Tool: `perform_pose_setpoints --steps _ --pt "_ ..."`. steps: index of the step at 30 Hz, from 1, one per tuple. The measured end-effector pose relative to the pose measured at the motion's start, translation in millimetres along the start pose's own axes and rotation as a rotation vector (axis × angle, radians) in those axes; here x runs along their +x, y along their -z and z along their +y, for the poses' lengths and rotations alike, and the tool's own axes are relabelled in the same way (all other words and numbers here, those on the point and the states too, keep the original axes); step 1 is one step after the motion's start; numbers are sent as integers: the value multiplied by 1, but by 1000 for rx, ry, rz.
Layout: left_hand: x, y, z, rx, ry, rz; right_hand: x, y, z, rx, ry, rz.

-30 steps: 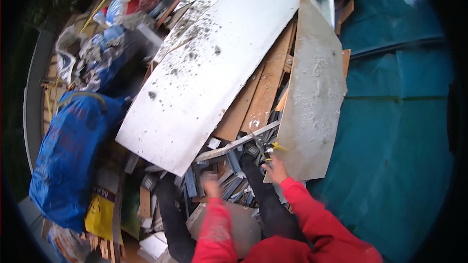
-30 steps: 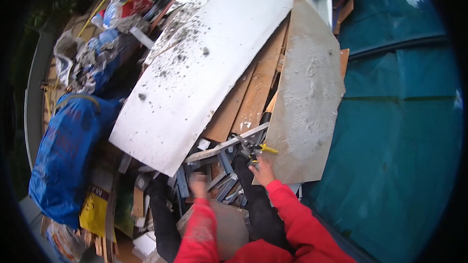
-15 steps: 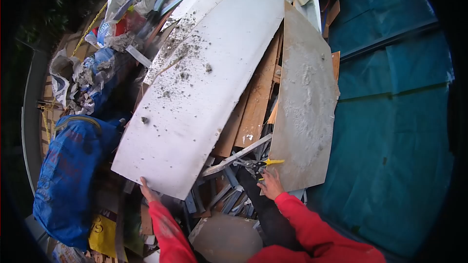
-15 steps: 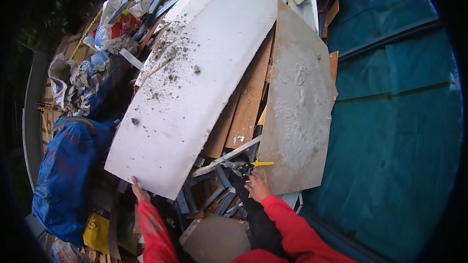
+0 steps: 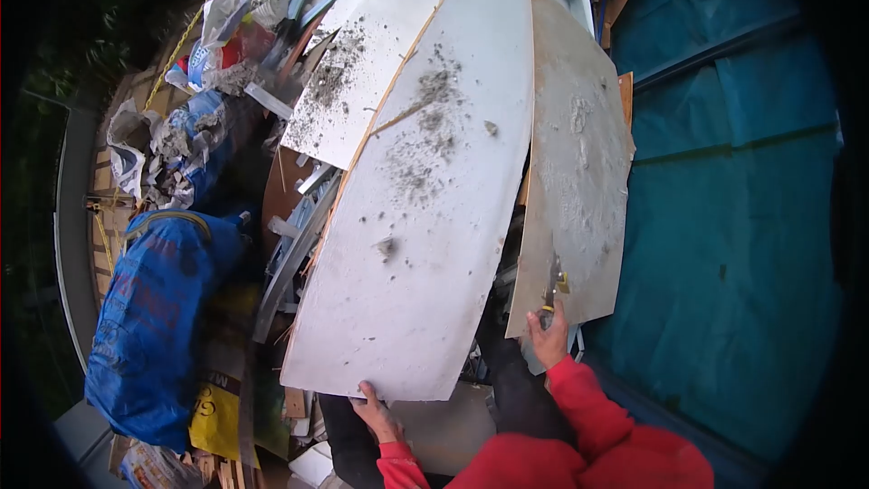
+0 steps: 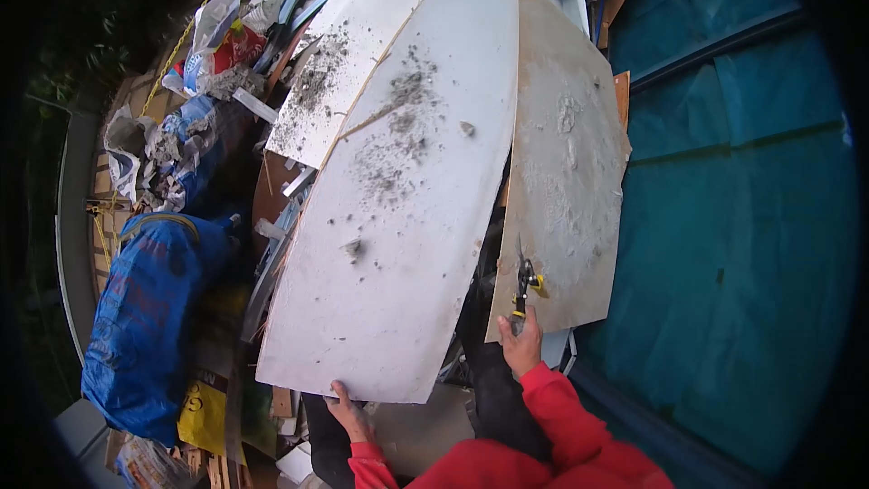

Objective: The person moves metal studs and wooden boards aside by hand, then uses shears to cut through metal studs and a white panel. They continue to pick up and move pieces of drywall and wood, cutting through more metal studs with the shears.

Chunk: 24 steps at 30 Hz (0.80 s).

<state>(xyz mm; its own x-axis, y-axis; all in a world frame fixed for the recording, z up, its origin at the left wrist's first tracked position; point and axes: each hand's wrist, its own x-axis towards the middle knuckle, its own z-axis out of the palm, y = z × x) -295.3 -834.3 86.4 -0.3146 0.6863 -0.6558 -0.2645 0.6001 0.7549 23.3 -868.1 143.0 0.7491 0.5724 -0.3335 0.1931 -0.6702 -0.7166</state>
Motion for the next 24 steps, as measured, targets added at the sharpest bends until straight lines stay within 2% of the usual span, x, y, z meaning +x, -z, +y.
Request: perform_pose_setpoints --steps 4,6,8,10,12,14,17,20,24 --pt "-29 -15 18 30 -35 65 -13 -43 -54 -15 230 -114" --pt "-33 -15 18 75 -58 64 -21 -69 -116 -120 322 -363" --pt "-35 -7 9 187 -71 73 -32 -115 -145 -132 573 -543" --pt "-27 -14 11 152 -77 28 -36 -159 -179 -170 946 -661" --pt "-17 -15 10 77 -56 22 -42 -204 -203 -124 1257 -545" --pt "-8 -13 6 90 -65 18 -49 -250 -213 -127 1389 -553" --pt "-8 -5 -6 154 -49 75 -52 -304 -211 -103 1369 -651" --pt "-18 -9 0 160 -43 108 -46 -285 -239 -421 1053 -1163" --pt "-33 -1 -1 219 -3 125 -55 -267 -229 -415 1120 -1079"
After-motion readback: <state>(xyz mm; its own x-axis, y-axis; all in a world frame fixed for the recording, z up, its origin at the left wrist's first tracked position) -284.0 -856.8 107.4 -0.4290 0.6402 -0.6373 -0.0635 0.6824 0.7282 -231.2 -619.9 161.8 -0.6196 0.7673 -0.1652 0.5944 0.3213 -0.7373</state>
